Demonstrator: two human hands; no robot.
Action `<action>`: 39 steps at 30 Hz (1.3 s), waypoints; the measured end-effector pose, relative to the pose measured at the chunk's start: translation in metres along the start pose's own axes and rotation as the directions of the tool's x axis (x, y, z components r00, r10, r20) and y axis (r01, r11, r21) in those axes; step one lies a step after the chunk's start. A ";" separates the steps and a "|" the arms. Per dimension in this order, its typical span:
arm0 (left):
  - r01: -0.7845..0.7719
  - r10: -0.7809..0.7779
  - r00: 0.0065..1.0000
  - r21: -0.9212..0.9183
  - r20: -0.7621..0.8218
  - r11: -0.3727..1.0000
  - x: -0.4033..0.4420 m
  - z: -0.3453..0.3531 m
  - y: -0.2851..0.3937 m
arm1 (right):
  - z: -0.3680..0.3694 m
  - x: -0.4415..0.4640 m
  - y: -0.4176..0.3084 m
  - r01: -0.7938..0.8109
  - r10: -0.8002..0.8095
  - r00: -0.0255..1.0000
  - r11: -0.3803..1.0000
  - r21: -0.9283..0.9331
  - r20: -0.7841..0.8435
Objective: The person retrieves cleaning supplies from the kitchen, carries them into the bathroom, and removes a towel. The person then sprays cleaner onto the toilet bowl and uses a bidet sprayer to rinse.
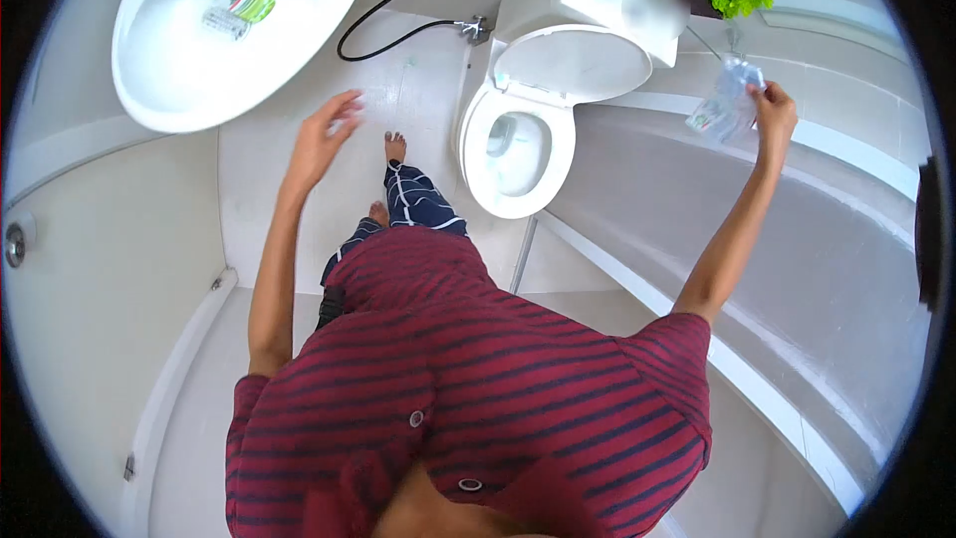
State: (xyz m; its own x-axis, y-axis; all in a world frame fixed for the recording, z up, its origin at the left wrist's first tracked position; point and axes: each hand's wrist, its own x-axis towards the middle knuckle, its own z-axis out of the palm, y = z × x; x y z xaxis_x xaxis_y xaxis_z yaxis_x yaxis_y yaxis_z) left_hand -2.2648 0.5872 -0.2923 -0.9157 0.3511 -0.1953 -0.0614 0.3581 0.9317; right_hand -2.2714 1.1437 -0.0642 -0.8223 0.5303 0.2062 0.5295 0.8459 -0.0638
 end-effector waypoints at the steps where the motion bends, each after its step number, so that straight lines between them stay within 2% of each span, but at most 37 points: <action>1: 0.071 -0.071 0.997 -0.020 -0.028 0.997 -0.004 -0.013 -0.009 | 0.003 0.030 0.015 0.045 -0.043 0.998 0.998 0.037 -0.052; 3: 0.144 -0.150 0.982 -0.057 -0.114 0.988 -0.017 -0.035 -0.016 | 0.003 0.078 0.031 0.010 -0.010 0.999 1.000 -0.005 -0.038; 4: 0.194 -0.196 0.972 -0.032 -0.131 0.981 -0.003 -0.028 -0.014 | 0.031 0.109 0.049 -0.018 0.018 1.000 1.000 -0.005 -0.006; 6: 0.253 -0.255 0.946 -0.037 -0.202 0.967 -0.012 -0.043 -0.018 | 0.006 0.111 0.027 -0.041 0.078 0.971 0.985 -0.166 0.224; 7: 0.269 -0.270 0.937 -0.035 -0.223 0.962 -0.015 -0.044 -0.018 | 0.008 0.109 0.032 0.046 0.013 0.965 0.974 -0.220 0.260; 8: 0.289 -0.289 0.925 -0.037 -0.245 0.956 -0.021 -0.045 -0.017 | -0.003 0.089 0.008 0.018 0.004 0.960 0.997 -0.076 0.282; 9: 0.311 -0.310 0.912 -0.041 -0.267 0.949 -0.026 -0.044 -0.018 | -0.021 0.063 -0.040 0.062 -0.024 0.945 0.992 -0.108 0.326; 11: 0.288 -0.317 0.907 -0.143 -0.276 0.947 -0.032 -0.037 -0.034 | -0.020 0.056 -0.066 0.131 -0.201 0.893 0.972 0.196 0.402; 13: 0.282 -0.338 0.894 -0.216 -0.294 0.935 -0.030 -0.039 -0.024 | -0.027 0.045 -0.135 0.276 -0.366 0.864 0.918 0.284 0.346; 16: 0.262 -0.299 0.894 -0.150 -0.335 0.953 -0.030 -0.045 -0.002 | -0.015 0.040 -0.228 0.336 -0.573 0.791 0.700 0.630 0.214; 17: 0.256 -0.292 0.883 -0.143 -0.368 0.956 -0.035 -0.047 0.002 | -0.010 0.041 -0.255 0.484 -0.661 0.728 0.683 0.546 0.180; 19: 0.245 -0.273 0.876 -0.121 -0.397 0.962 -0.034 -0.055 0.004 | 0.004 0.032 -0.323 0.588 -0.751 0.652 0.586 0.558 0.102; 20: 0.235 -0.278 0.863 -0.153 -0.421 0.960 -0.037 -0.059 0.003 | 0.016 0.031 -0.353 0.642 -0.805 0.593 0.489 0.590 0.022; 21: 0.223 -0.284 0.853 -0.184 -0.438 0.957 -0.038 -0.067 0.001 | 0.017 0.026 -0.389 0.741 -0.836 0.548 0.474 0.475 -0.019; 23: 0.197 -0.278 0.832 -0.214 -0.481 0.957 -0.042 -0.084 0.001 | 0.030 0.029 -0.451 0.815 -0.857 0.478 0.351 0.460 -0.193; 25: 0.174 -0.293 0.806 -0.267 -0.514 0.948 -0.043 -0.103 -0.008 | 0.046 0.038 -0.511 0.833 -0.852 0.467 0.333 0.441 -0.238; 28: 0.130 -0.266 0.801 -0.279 -0.536 0.952 -0.045 -0.134 -0.023 | 0.060 0.047 -0.582 0.920 -0.896 0.359 0.293 0.260 -0.263; 31: 0.122 -0.240 0.804 -0.243 -0.544 0.962 -0.029 -0.175 -0.037 | 0.090 0.048 -0.647 0.924 -0.861 0.381 0.354 0.141 -0.337; 34: 0.122 -0.185 0.810 -0.150 -0.556 0.981 -0.001 -0.221 -0.032 | 0.106 0.048 -0.685 0.928 -0.841 0.372 0.326 0.180 -0.393; 35: 0.121 -0.165 0.815 -0.116 -0.555 0.986 0.006 -0.233 -0.033 | 0.111 0.044 -0.692 0.908 -0.846 0.415 0.361 0.215 -0.335; 38: 0.104 -0.135 0.852 -0.089 -0.505 0.991 0.034 -0.261 -0.035 | 0.176 0.081 -0.712 0.936 -0.906 0.308 0.233 0.263 -0.291; 39: 0.093 -0.108 0.855 -0.055 -0.508 0.994 0.038 -0.266 -0.032 | 0.174 0.081 -0.714 0.923 -0.915 0.300 0.206 0.326 -0.270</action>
State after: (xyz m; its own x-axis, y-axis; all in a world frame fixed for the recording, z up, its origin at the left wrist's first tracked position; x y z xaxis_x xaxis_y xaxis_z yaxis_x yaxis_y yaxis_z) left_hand -2.4035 0.3588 -0.2485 -0.9776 -0.1778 -0.1124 -0.1683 0.3407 0.9250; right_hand -2.7524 0.5920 -0.1718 -0.6746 -0.6305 0.3838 -0.7177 0.6819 -0.1412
